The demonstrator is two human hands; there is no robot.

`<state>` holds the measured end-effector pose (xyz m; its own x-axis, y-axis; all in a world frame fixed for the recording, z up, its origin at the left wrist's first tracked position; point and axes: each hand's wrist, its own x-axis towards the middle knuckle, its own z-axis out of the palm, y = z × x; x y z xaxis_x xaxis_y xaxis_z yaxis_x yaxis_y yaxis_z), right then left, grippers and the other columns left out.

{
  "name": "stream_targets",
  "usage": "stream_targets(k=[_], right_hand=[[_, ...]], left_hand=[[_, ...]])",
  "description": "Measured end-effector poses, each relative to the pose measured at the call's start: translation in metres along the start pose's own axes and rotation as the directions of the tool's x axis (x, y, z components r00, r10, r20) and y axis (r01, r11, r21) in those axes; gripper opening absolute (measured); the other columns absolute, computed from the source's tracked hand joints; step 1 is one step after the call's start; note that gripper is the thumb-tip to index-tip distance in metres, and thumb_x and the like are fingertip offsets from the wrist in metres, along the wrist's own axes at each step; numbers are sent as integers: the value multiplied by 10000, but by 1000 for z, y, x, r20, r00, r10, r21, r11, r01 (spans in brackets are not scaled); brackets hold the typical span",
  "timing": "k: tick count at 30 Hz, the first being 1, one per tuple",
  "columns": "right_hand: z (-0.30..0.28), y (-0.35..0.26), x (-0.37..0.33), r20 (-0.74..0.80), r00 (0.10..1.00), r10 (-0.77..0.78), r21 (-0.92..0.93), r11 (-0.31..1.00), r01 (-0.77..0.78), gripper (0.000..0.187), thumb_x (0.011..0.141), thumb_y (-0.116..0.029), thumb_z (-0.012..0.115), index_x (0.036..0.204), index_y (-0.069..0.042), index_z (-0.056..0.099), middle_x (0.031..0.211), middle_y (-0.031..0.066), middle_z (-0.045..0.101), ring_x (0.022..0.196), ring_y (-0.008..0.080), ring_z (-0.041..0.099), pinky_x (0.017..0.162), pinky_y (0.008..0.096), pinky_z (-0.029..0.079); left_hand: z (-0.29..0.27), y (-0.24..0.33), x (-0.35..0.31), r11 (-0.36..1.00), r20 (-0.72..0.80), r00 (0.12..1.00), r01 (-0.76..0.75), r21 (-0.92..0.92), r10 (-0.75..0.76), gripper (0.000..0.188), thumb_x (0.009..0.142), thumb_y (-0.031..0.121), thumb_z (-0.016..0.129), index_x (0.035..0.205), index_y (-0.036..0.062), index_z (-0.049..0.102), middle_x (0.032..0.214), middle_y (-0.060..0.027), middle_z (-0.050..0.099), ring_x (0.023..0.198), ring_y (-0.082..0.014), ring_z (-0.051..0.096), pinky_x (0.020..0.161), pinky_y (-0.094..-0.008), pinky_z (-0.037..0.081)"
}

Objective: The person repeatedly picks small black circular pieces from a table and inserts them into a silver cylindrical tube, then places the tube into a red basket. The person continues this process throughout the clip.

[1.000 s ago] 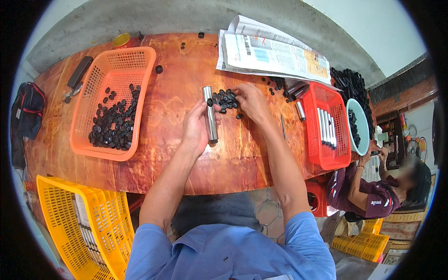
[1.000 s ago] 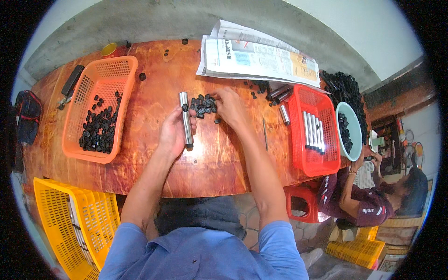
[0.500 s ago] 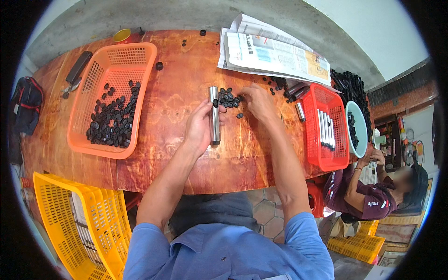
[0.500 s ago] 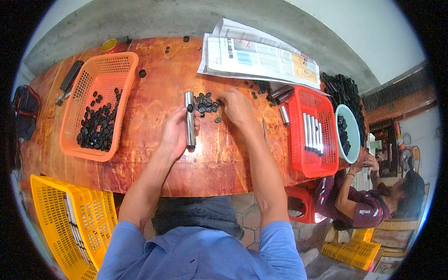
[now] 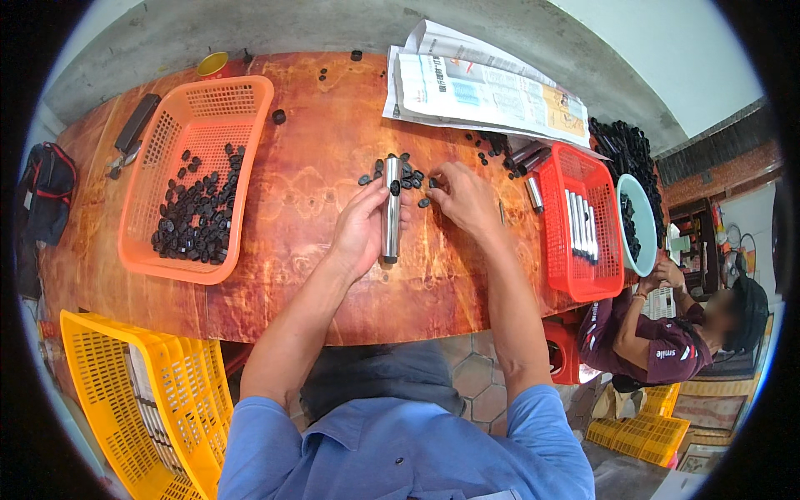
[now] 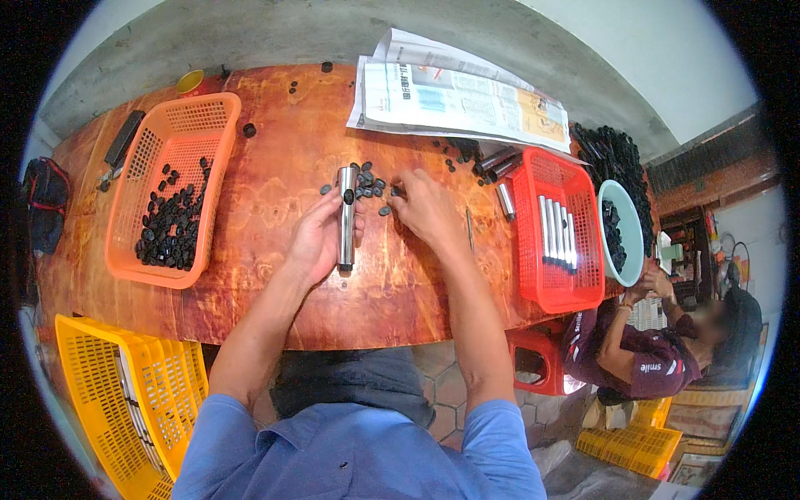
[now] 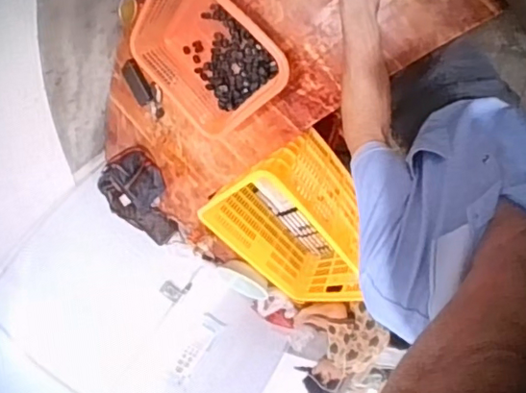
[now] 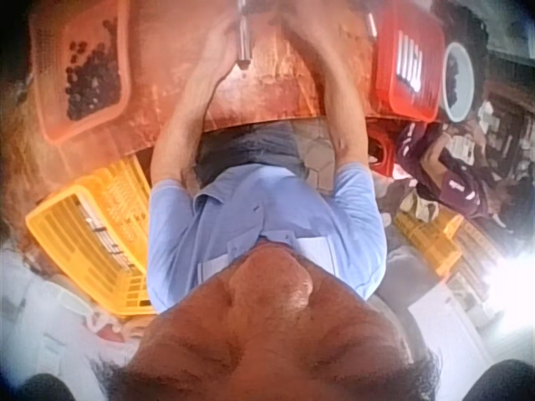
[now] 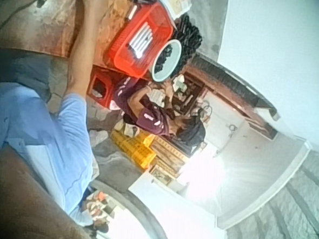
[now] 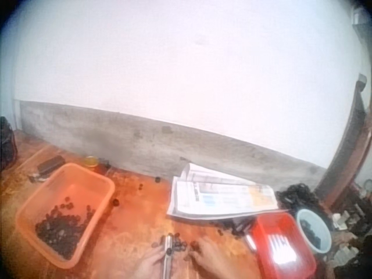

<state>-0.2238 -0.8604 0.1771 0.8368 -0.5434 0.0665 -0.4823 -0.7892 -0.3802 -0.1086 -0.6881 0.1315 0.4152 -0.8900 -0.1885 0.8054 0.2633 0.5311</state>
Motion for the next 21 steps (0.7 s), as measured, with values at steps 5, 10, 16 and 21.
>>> stream_targets(k=[5, 10, 16, 21], right_hand=[[3, -1, -5, -41, 999, -2, 46, 999, 3, 204, 875, -122, 706, 1061, -42, 692, 1020, 188, 658, 988, 410, 645, 855, 492, 512], [-4, -5, -11, 10, 1000, -10, 132, 991, 9, 200, 867, -64, 702, 1060, -16, 682, 1043, 199, 669, 1012, 402, 642, 871, 480, 505], [-5, -5, -13, 42, 998, 51, 227, 972, -59, 189, 852, -14, 702, 1034, 26, 669, 1051, 219, 684, 1011, 404, 655, 861, 473, 513], [-4, -6, -16, 37, 996, 87, 162, 982, -92, 173, 851, -22, 713, 1005, 40, 664, 1041, 227, 687, 983, 402, 668, 845, 470, 521]], left_hand=[[7, 2, -4, 998, 48, 997, 56, -29, -55, 310, 1087, 192, 417, 1338, 41, 517, 1075, -132, 688, 880, -197, 672, 772, -347, 560], [9, 3, -6, 992, 96, 993, 85, -96, -76, 331, 1093, 183, 401, 1382, 51, 496, 1109, -155, 696, 893, -200, 679, 787, -346, 563], [8, -1, -5, 991, 87, 993, 88, -102, -79, 318, 1090, 200, 425, 1365, 63, 504, 1097, -144, 681, 861, -213, 675, 740, -345, 571], [2, -4, -3, 991, 75, 994, 92, -96, -85, 317, 1090, 187, 419, 1370, 64, 502, 1086, -136, 677, 856, -212, 668, 754, -348, 571]])
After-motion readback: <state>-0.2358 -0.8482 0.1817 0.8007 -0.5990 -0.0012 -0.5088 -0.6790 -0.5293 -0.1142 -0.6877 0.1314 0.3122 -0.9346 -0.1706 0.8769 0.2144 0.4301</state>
